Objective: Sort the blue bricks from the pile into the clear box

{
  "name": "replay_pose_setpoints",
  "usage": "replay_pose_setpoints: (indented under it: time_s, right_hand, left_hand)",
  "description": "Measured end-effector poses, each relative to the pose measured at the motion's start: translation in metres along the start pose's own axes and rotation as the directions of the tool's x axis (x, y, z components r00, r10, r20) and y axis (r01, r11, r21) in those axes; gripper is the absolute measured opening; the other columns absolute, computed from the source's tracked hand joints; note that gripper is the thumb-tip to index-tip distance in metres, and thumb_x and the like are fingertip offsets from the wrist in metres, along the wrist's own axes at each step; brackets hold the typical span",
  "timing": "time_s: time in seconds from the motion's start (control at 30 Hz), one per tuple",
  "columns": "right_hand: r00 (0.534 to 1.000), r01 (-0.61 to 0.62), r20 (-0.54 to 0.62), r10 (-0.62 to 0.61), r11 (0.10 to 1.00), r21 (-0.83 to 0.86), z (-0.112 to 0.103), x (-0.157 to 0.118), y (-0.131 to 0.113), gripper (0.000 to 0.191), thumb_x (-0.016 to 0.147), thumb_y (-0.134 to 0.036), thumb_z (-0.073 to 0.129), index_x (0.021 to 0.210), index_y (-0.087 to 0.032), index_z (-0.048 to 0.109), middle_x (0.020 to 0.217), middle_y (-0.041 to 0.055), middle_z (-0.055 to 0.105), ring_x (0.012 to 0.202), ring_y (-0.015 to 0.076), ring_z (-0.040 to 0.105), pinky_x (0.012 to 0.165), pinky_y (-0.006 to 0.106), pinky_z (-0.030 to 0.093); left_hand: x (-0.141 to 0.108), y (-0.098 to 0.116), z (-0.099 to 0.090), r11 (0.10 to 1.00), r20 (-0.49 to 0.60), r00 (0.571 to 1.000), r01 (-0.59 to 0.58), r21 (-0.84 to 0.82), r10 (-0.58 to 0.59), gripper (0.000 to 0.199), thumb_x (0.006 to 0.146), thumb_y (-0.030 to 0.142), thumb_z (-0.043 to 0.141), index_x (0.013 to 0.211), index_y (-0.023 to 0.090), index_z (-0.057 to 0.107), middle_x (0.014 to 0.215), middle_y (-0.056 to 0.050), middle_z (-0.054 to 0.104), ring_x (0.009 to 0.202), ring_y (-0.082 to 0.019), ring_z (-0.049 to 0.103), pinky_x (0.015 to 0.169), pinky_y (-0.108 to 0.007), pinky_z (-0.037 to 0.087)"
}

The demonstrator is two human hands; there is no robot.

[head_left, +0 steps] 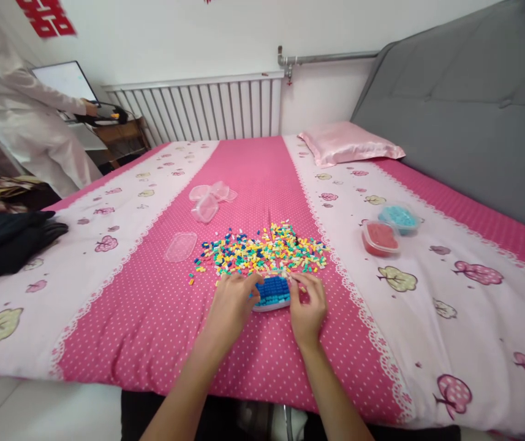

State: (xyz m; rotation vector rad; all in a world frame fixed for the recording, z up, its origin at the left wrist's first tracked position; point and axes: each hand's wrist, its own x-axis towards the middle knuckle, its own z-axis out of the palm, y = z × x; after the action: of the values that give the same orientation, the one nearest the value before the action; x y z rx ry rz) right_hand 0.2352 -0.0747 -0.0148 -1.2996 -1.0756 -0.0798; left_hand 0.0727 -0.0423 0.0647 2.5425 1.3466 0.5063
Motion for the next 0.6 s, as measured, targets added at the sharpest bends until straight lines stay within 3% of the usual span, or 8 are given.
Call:
replay_pose_setpoints:
  time_s: [0.13, 0.37, 0.5, 0.6]
  right_hand:
    - [1.0, -0.013, 0.002, 0.013, 1.0, 0.01, 0.0, 0.0, 0.002, 0.015, 0.096, -0.024, 0.057, 0.099, -0.022, 0.072, 0.094, 0.0071, 0.071, 0.093, 0.0204, 0.067, 0.086, 0.038, 0.054]
    - [0.999, -0.052, 0.01, 0.052, 0.998, 0.035, 0.0, 0.002, 0.003, 0.016, 0.095, -0.025, 0.057, 0.097, -0.022, 0.072, 0.093, 0.0067, 0.071, 0.091, 0.0207, 0.067, 0.085, 0.038, 0.054]
    - [0.997, -0.071, 0.015, 0.07, 0.996, 0.05, 0.001, 0.002, 0.007, 0.015, 0.095, -0.026, 0.058, 0.098, -0.022, 0.073, 0.094, 0.0068, 0.072, 0.093, 0.021, 0.068, 0.086, 0.038, 0.054]
    - [0.996, -0.094, 0.02, 0.092, 0.993, 0.066, 0.001, 0.0, 0.01, 0.017, 0.095, -0.026, 0.058, 0.104, -0.022, 0.072, 0.1, 0.0074, 0.074, 0.094, 0.0211, 0.069, 0.086, 0.037, 0.055]
  left_hand:
    - [0.01, 0.005, 0.0, 0.997, 0.04, 0.997, 0.067, 0.035, -0.068, 0.03, 0.077, 0.008, 0.062, 0.098, 0.027, 0.069, 0.075, 0.001, 0.076, 0.09, -0.027, 0.068, 0.09, -0.043, 0.039]
    - [0.019, 0.014, -0.003, 0.995, 0.108, 0.989, 0.097, 0.03, -0.1, 0.02, 0.074, 0.009, 0.06, 0.082, 0.024, 0.07, 0.064, 0.001, 0.074, 0.07, -0.023, 0.068, 0.093, -0.046, 0.035]
    - [0.02, 0.012, -0.01, 0.989, 0.085, 0.988, 0.136, -0.059, -0.131, 0.021, 0.075, 0.009, 0.062, 0.086, 0.025, 0.069, 0.068, 0.002, 0.076, 0.073, -0.022, 0.071, 0.091, -0.041, 0.041]
    - [0.018, 0.002, -0.018, 0.964, 0.062, 0.982, 0.186, -0.19, -0.177, 0.017, 0.074, 0.012, 0.065, 0.086, 0.024, 0.067, 0.072, 0.002, 0.076, 0.073, -0.021, 0.072, 0.08, -0.033, 0.048]
